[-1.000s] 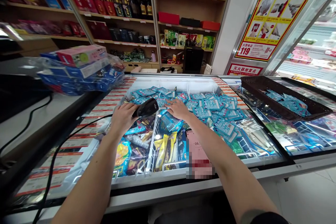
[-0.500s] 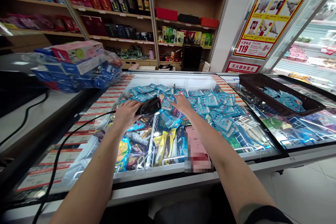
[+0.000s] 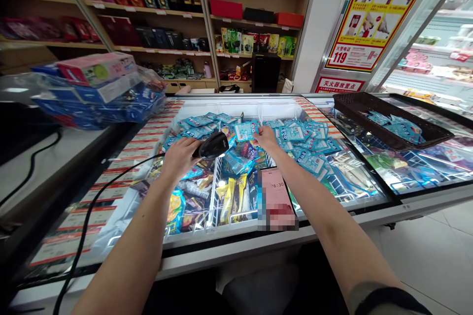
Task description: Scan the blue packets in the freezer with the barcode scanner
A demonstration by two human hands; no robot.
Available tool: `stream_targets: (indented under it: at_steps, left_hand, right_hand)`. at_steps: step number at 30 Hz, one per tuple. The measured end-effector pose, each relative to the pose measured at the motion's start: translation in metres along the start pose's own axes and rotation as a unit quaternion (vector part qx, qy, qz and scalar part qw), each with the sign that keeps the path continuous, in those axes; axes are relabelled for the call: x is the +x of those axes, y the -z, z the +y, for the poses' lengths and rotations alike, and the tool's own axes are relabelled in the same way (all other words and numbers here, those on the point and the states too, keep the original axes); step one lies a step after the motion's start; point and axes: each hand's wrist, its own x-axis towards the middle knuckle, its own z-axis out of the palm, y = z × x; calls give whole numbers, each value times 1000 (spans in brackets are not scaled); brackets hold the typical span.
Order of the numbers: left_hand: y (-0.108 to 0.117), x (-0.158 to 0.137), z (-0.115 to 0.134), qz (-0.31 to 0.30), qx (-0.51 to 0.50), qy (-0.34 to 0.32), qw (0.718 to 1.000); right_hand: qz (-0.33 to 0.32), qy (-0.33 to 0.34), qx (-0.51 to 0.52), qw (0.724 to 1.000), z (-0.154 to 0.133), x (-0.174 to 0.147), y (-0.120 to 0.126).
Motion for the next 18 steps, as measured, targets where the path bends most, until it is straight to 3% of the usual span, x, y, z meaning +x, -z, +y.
stream_targets:
  at_steps: [8, 18]
  left_hand:
    - [2, 2, 9, -9, -4, -14, 1000]
    - [-1, 4, 14, -27, -9, -6, 1000]
  right_hand:
    - [14, 4, 68, 998, 9, -7, 2]
    - [15, 6, 30, 999, 0, -16, -4]
